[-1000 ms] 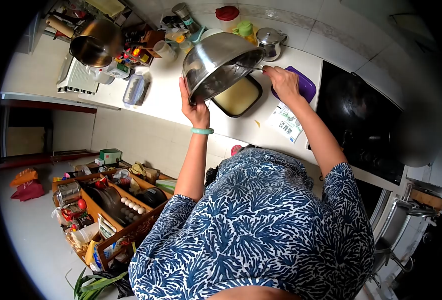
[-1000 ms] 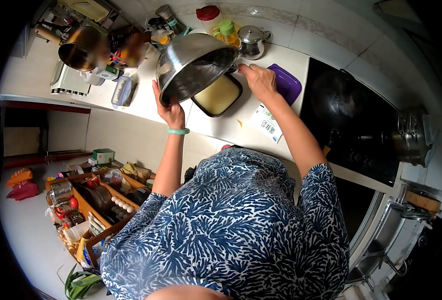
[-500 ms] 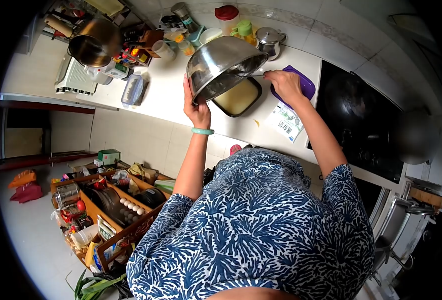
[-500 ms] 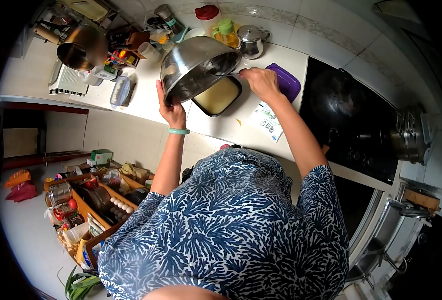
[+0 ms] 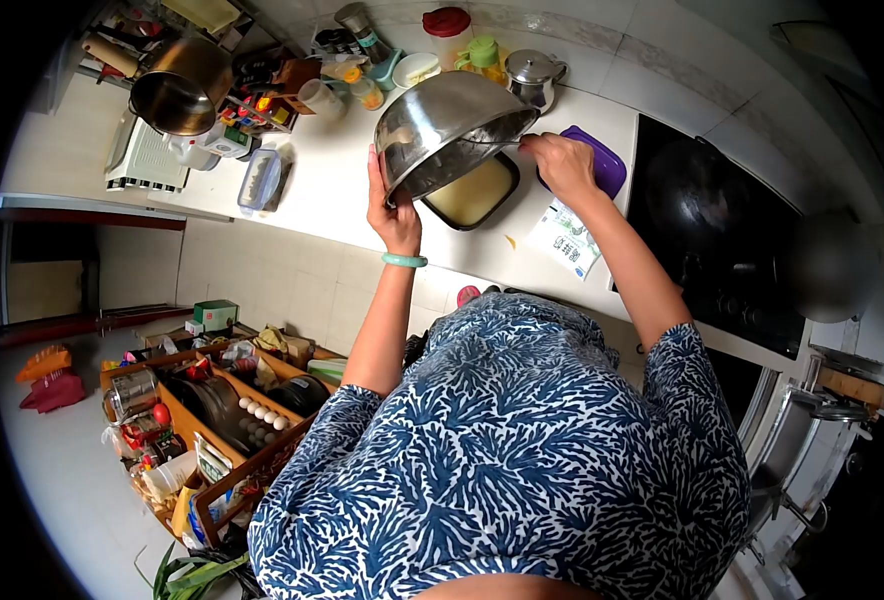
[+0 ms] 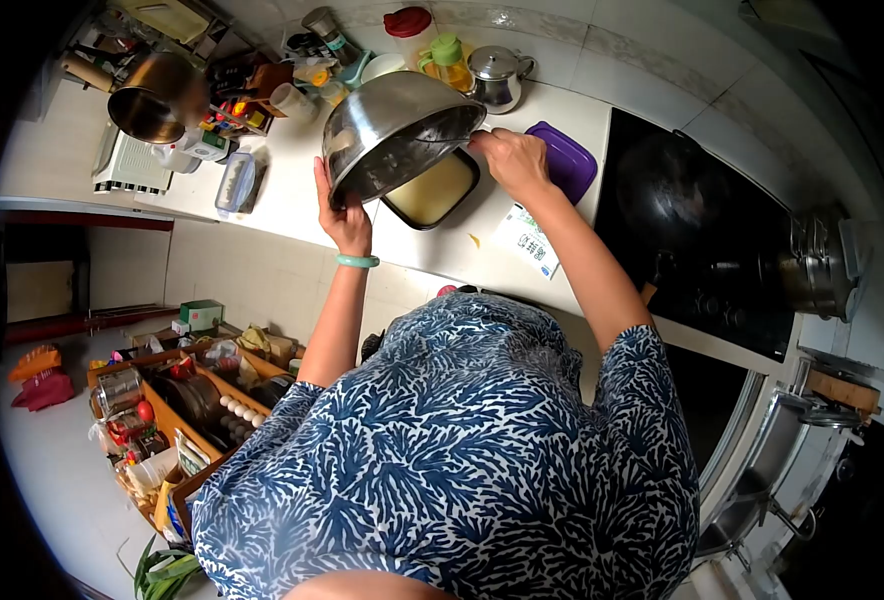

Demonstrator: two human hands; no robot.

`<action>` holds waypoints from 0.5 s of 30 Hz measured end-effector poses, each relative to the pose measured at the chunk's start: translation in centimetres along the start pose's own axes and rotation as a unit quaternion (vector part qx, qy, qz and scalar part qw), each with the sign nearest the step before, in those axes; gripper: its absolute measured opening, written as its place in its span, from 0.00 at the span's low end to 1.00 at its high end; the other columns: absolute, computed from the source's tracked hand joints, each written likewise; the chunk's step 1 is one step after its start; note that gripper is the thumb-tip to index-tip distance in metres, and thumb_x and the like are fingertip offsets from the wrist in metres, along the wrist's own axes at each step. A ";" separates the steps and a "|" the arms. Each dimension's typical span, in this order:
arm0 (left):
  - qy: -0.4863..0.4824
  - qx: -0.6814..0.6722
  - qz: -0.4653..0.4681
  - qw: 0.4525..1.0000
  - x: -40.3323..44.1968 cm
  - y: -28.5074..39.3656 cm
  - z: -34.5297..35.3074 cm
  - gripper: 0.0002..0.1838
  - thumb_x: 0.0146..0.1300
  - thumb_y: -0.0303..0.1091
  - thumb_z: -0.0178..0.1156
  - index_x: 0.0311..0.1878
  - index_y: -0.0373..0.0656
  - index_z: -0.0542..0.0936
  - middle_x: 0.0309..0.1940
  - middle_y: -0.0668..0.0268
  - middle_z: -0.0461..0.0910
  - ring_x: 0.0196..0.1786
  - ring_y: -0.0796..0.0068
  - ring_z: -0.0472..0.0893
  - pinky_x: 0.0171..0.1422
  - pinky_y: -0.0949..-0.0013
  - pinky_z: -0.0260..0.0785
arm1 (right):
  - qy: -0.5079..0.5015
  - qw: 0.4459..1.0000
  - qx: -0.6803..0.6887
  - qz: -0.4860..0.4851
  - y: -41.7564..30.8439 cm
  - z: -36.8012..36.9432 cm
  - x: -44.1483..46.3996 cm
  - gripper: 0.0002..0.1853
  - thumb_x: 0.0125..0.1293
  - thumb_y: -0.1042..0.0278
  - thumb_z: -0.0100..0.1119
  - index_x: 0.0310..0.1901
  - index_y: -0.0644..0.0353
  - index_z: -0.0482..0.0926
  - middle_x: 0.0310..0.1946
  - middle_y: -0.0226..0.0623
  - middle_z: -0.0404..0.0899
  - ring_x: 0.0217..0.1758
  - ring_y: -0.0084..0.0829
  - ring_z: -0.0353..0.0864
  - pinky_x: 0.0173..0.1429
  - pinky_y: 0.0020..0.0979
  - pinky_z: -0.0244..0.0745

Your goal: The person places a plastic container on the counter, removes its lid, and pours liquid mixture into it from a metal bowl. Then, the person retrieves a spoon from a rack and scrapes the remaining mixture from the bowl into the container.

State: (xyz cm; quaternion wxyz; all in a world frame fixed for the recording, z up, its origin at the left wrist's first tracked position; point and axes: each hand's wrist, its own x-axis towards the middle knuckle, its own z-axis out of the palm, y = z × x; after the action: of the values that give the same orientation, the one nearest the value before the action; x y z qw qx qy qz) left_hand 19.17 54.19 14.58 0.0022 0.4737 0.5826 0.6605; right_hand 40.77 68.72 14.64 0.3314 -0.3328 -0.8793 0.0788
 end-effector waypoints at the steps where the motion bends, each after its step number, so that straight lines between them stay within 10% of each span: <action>1: -0.003 -0.014 -0.005 1.000 0.0 -0.1 0.0 0.32 0.61 0.10 0.45 0.70 0.37 0.61 0.68 0.55 0.65 0.67 0.65 0.69 0.70 0.66 0.59 | 0.002 1.000 -0.008 -0.007 0.2 0.5 0.0 0.06 0.60 0.66 0.57 0.33 0.49 0.84 0.22 0.34 0.79 0.25 0.40 0.80 0.27 0.39 0.72; 15: -0.007 -0.004 0.015 1.000 0.0 -0.7 0.0 0.33 0.59 0.09 0.45 0.70 0.37 0.61 0.68 0.57 0.65 0.66 0.64 0.70 0.68 0.67 0.62 | -0.021 0.999 -0.020 0.033 0.9 0.3 -1.2 0.06 0.60 0.66 0.57 0.31 0.48 0.84 0.25 0.34 0.81 0.26 0.40 0.80 0.27 0.39 0.72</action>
State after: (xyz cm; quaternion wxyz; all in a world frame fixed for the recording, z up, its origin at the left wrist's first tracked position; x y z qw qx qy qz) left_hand 18.77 54.41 14.01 -0.0019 0.4868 0.5730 0.6593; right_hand 41.71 68.71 13.47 0.3032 -0.3664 -0.8761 0.0793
